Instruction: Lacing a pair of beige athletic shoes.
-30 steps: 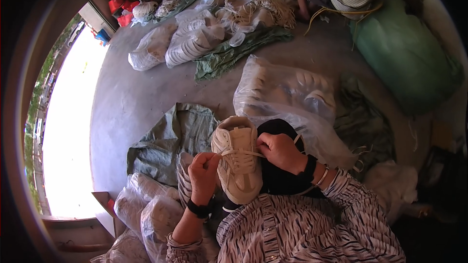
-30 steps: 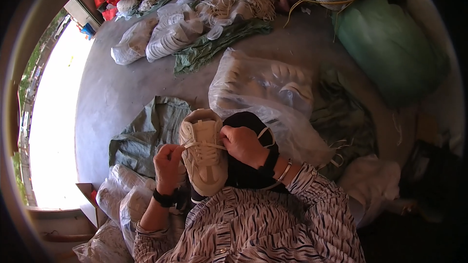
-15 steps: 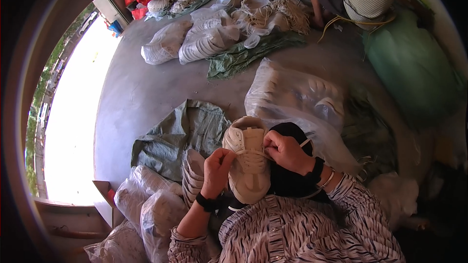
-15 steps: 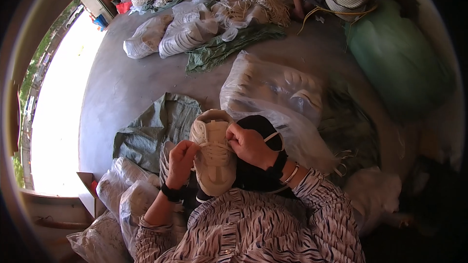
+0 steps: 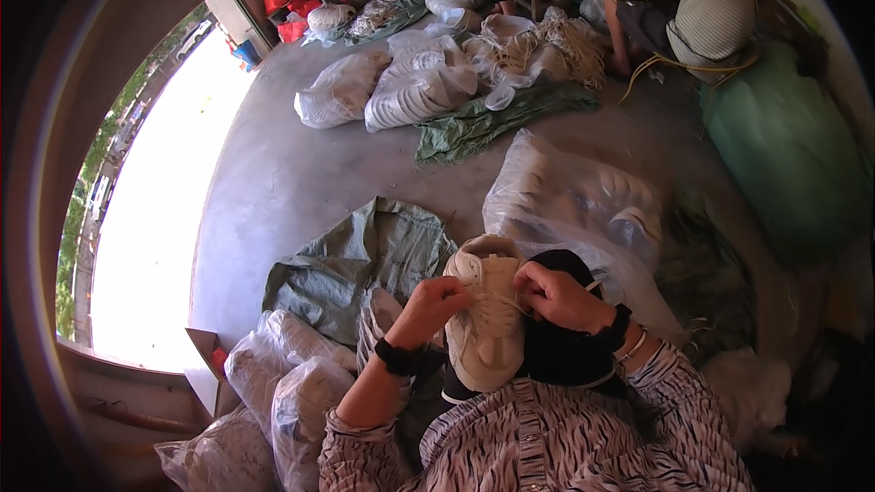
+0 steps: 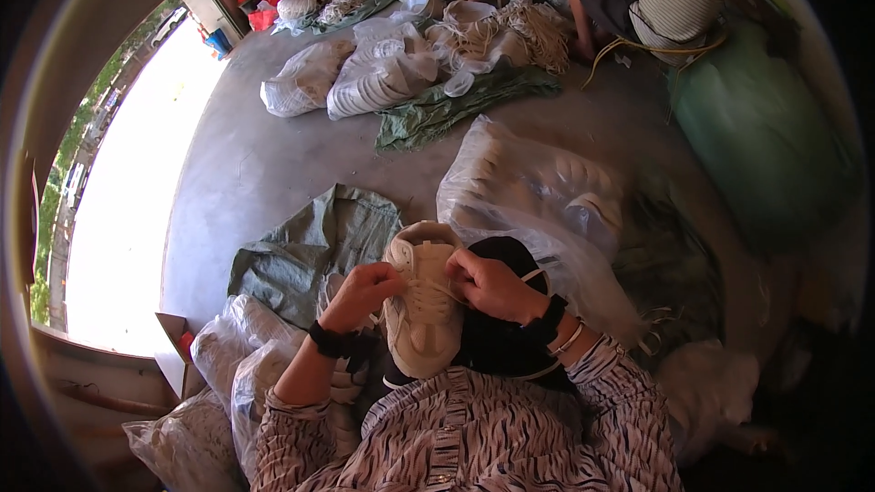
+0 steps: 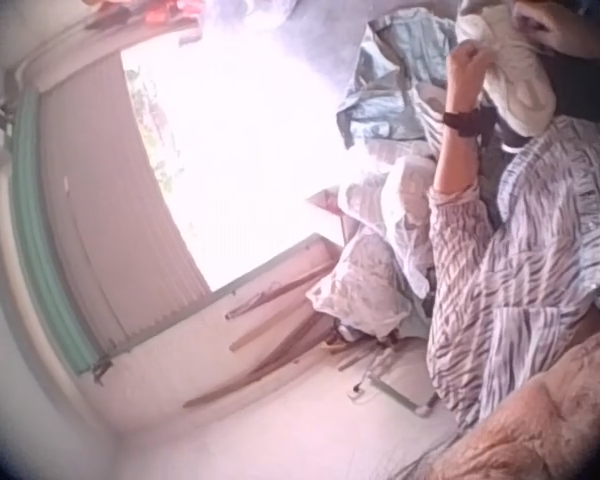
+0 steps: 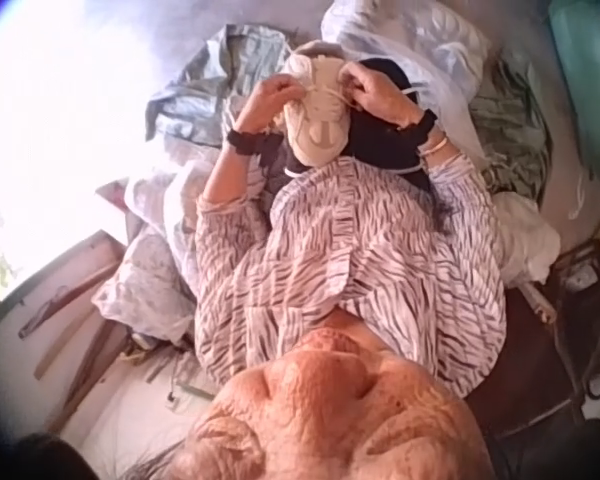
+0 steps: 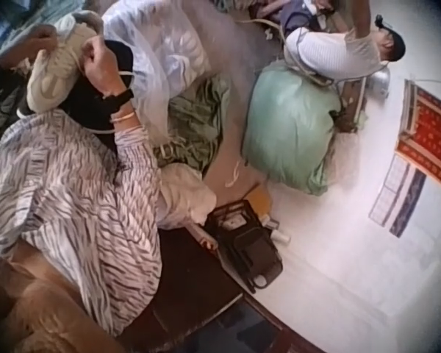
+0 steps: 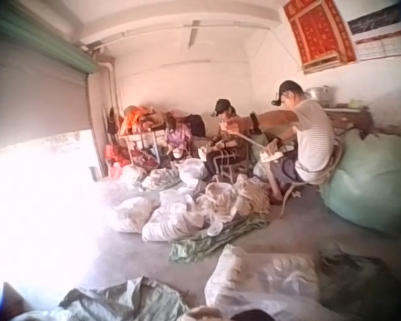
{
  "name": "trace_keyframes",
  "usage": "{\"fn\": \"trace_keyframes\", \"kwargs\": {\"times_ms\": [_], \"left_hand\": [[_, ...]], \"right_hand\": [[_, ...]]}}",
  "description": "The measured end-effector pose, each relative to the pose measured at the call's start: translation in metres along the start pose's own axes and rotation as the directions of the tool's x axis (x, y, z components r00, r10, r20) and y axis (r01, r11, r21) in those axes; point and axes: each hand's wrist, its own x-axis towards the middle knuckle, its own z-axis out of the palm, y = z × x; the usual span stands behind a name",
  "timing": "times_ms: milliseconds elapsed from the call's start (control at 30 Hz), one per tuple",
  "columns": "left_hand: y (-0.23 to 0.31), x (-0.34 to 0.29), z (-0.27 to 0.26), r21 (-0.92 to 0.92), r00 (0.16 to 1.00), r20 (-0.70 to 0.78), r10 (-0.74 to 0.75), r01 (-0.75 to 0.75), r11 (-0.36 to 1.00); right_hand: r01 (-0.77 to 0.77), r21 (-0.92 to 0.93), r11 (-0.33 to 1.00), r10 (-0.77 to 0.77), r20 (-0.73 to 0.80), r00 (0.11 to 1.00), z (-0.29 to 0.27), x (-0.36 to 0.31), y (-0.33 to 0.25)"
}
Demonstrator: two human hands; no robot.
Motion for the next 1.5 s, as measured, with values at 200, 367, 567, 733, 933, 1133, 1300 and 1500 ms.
{"fn": "trace_keyframes", "kwargs": {"times_ms": [200,367,567,733,933,1133,1300,1500], "left_hand": [[-0.003,0.003,0.014,0.201,0.964,-0.241,0.110,-0.061,0.978],[0.020,0.002,0.023,0.704,0.921,0.030,0.389,-0.296,0.646],[0.013,0.006,0.010,0.725,0.950,0.140,0.280,-0.290,0.624],[0.024,0.012,0.005,0.588,0.757,0.098,0.646,-0.567,0.576],[0.041,0.012,-0.017,0.698,0.839,0.405,0.363,-0.540,0.469],[0.043,0.013,-0.001,0.677,0.792,0.440,0.424,-0.602,0.423],[0.039,0.022,-0.006,0.697,0.851,0.435,0.295,-0.525,0.488],[0.048,0.013,0.001,0.624,0.859,0.205,0.468,-0.484,0.614]], "right_hand": [[0.032,-0.258,0.966,-0.030,0.014,0.999,0.003,-0.002,-0.007],[0.216,-0.732,0.646,-0.223,0.090,0.971,-0.001,-0.007,-0.014],[0.457,-0.814,0.359,-0.432,0.289,0.854,-0.007,0.015,-0.021],[0.576,-0.650,0.496,-0.344,0.462,0.818,-0.020,0.032,-0.020],[0.573,-0.575,0.585,-0.308,0.496,0.812,-0.015,0.034,-0.030],[0.620,-0.631,0.467,-0.310,0.540,0.783,-0.007,0.024,0.003],[0.250,-0.539,0.805,-0.235,0.097,0.967,-0.001,0.033,0.004],[0.084,0.643,0.761,0.029,-0.162,0.986,-0.060,0.059,-0.058]]}}
